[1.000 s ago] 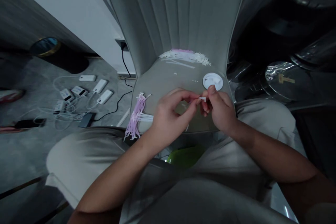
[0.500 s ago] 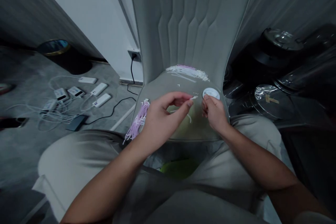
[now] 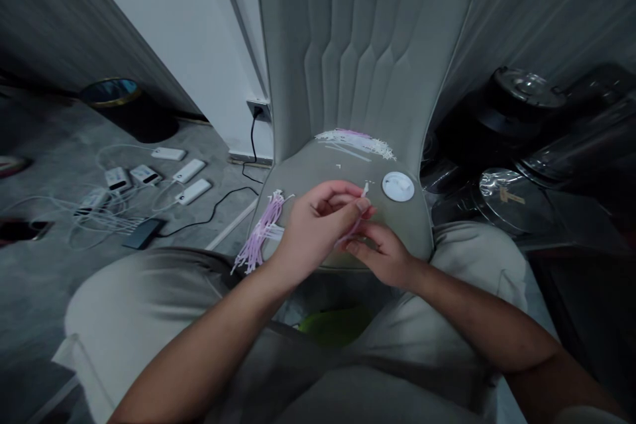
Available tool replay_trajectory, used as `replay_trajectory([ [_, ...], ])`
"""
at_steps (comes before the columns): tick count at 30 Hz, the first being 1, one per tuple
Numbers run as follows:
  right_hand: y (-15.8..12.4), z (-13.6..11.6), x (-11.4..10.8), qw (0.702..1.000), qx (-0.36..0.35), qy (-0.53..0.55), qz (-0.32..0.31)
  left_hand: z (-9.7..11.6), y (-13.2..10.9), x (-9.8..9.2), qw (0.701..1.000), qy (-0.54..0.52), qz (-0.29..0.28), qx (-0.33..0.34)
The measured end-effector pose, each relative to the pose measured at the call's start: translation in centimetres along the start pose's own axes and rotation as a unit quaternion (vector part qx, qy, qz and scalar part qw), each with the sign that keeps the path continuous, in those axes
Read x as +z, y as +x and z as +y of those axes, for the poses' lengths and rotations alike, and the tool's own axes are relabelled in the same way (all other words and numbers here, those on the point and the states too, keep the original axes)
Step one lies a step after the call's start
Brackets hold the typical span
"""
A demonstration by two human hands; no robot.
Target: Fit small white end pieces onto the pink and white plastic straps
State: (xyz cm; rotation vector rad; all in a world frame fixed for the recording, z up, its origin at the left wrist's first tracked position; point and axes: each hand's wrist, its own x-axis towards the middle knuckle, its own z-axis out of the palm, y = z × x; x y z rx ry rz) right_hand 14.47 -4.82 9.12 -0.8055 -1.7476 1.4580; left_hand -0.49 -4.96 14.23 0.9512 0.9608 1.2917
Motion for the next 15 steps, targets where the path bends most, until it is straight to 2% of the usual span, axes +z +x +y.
replay_trajectory([
  [3, 0.1, -0.1, 0.0, 0.998, 0.043, 0.038, 0.012, -0.3, 0.4, 0.3, 1.000, 0.022, 0.009, -0.012],
  [9, 0.8, -0.3, -1.8, 0.991, 0.063, 0.080, 0.091, -1.7, 1.5, 0.2, 0.994, 0.102, -0.007, 0.043],
  [15, 1.7, 0.1, -4.4, 0.972, 0.035, 0.084, 0.215, -3.2, 1.6, 0.5, 0.970, 0.213, -0.110, 0.044],
])
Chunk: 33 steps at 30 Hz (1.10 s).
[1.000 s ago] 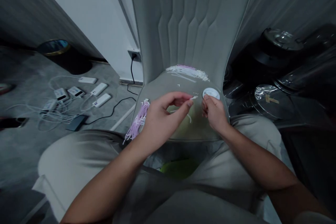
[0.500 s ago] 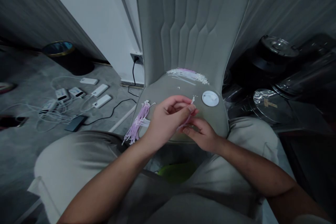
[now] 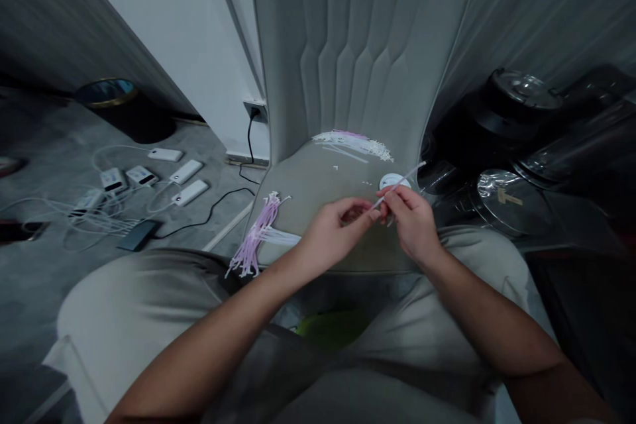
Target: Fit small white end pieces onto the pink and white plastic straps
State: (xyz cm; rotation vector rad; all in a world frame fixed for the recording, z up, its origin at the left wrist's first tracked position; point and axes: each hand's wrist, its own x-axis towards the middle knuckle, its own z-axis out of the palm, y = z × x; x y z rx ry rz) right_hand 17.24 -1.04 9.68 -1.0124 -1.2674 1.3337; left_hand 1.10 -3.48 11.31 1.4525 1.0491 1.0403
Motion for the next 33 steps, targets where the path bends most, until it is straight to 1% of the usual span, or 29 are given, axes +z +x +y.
replay_trajectory([
  [4, 0.10, 0.33, -0.41, 0.999, -0.014, -0.009, 0.040, -0.34, -0.13, 0.27, 0.999, 0.047, -0.010, -0.014],
  [8, -0.44, 0.39, -0.29, 0.998, -0.023, -0.025, 0.060, -0.19, -0.12, 0.38, 0.999, 0.042, 0.001, -0.012],
  [10, -0.65, 0.35, -0.23, 0.997, -0.029, -0.034, 0.070, -0.04, -0.15, 0.50, 0.999, 0.044, -0.004, -0.011],
  [17, -0.68, 0.48, -0.19, 0.993, -0.035, -0.054, 0.095, -0.03, -0.46, 0.80, 0.997, 0.071, -0.015, -0.005],
  [21, -0.59, 0.52, -0.08, 0.992, -0.038, -0.056, 0.104, -0.05, -0.44, 0.84, 0.997, 0.075, -0.009, -0.008],
  [28, -0.23, 0.62, -0.02, 0.992, -0.039, -0.049, 0.105, -0.11, -0.42, 0.83, 0.996, 0.086, 0.007, 0.009],
  [33, -0.20, 0.67, 0.11, 0.996, -0.034, -0.034, 0.069, -0.04, -0.44, 0.55, 0.997, 0.074, 0.027, 0.016],
])
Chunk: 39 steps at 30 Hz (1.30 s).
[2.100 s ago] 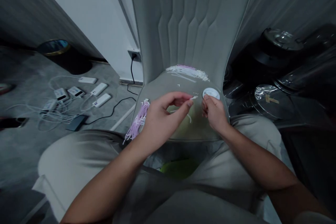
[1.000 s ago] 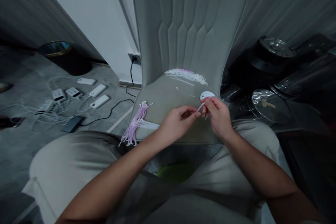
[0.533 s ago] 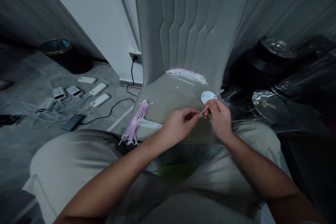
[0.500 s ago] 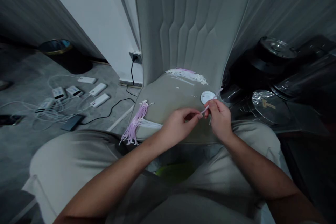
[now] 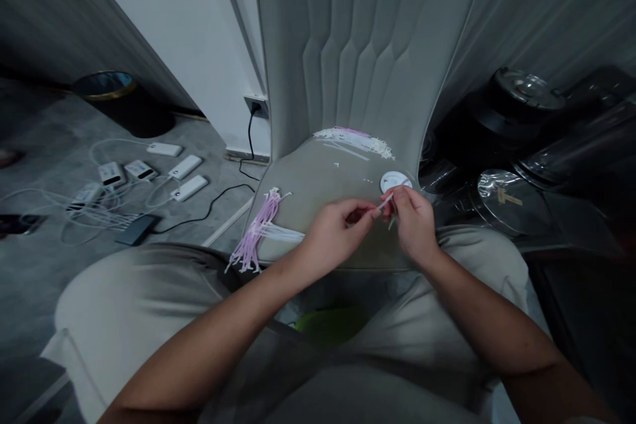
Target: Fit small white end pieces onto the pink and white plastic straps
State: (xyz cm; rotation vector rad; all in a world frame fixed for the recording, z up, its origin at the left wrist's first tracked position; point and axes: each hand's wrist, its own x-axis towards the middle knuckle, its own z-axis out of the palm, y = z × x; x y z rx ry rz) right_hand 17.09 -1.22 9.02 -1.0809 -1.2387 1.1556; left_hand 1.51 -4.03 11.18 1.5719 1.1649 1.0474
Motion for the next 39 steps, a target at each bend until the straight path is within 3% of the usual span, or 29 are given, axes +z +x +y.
replay_trajectory([
  [5, -0.11, -0.06, 0.06, 0.999, 0.009, 0.004, -0.035, 0.07, 0.13, -0.24, 1.000, -0.021, 0.000, -0.001],
  [18, -0.28, 0.02, -0.05, 0.999, 0.004, 0.032, -0.039, 0.19, 0.03, -0.15, 1.000, -0.003, -0.010, -0.012],
  [28, -0.16, 0.01, -0.34, 0.994, 0.028, 0.034, -0.104, -0.06, 0.03, -0.29, 1.000, -0.005, 0.009, 0.003],
  [34, 0.16, -0.16, -0.42, 0.997, 0.027, 0.027, -0.070, 0.01, 0.05, -0.78, 0.999, 0.054, 0.004, 0.007],
  [39, 0.50, -0.40, -0.65, 0.998, 0.002, 0.053, -0.015, 0.05, 0.22, -0.94, 0.998, 0.060, 0.030, 0.014],
])
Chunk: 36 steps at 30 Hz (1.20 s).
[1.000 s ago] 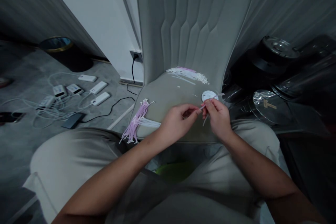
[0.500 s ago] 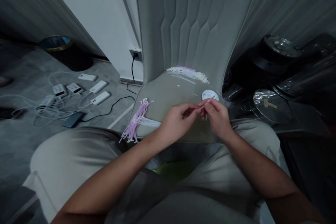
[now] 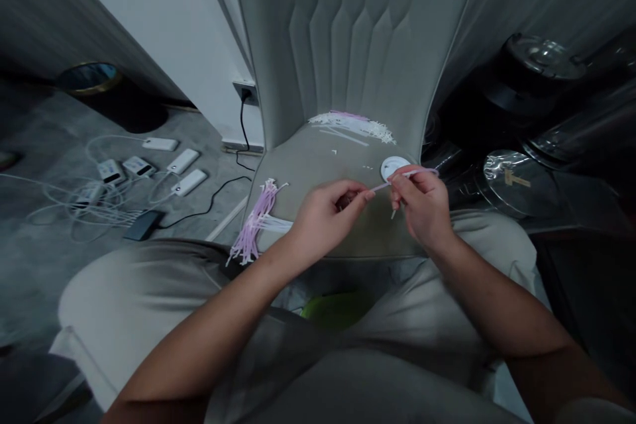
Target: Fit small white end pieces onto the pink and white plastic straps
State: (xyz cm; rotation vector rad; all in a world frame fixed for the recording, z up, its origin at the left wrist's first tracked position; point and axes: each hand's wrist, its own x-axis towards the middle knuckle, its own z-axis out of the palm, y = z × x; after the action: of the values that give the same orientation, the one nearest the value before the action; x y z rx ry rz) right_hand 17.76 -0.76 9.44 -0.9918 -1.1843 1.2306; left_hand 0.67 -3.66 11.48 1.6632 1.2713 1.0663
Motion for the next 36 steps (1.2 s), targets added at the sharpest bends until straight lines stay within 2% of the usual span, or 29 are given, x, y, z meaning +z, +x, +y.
replay_trajectory([
  [3, -0.1, -0.3, -0.1, 1.000, -0.007, 0.011, -0.003, 0.0, 0.1, 0.1, 1.000, 0.016, 0.006, 0.016],
  [8, -0.6, -0.8, 0.0, 0.996, 0.017, -0.043, -0.078, -0.2, 0.2, 0.2, 0.997, 0.037, -0.003, 0.066],
  [10, -0.7, -1.0, 0.0, 0.995, 0.016, -0.058, -0.078, -0.3, 0.3, 0.2, 0.996, 0.050, -0.009, 0.078],
  [15, -0.6, -1.2, -0.2, 0.998, -0.006, -0.050, -0.025, -0.5, 0.6, 0.3, 0.994, 0.065, -0.021, 0.085],
  [18, -0.4, -1.4, -0.3, 0.997, -0.001, -0.056, -0.054, -0.5, 0.8, 0.4, 0.991, 0.069, -0.018, 0.110],
  [22, -0.2, -1.6, -0.3, 0.991, 0.049, -0.067, -0.109, -0.5, 1.0, 0.4, 0.985, 0.093, -0.021, 0.144],
  [26, 0.0, -1.4, -0.4, 0.991, 0.054, -0.081, -0.092, -0.6, 1.4, 0.3, 0.980, 0.105, -0.069, 0.157],
  [30, 0.3, -1.1, -0.5, 0.995, 0.031, -0.060, -0.067, -1.5, 2.6, -0.3, 0.979, 0.134, -0.097, 0.121],
  [34, 1.1, -0.8, -0.8, 0.999, 0.030, -0.003, -0.042, -4.8, 6.1, -1.9, 0.973, 0.230, 0.000, 0.019],
  [36, 1.6, -0.7, -1.0, 0.998, 0.051, 0.016, -0.036, -7.1, 8.8, -3.1, 0.958, 0.287, 0.022, -0.018],
])
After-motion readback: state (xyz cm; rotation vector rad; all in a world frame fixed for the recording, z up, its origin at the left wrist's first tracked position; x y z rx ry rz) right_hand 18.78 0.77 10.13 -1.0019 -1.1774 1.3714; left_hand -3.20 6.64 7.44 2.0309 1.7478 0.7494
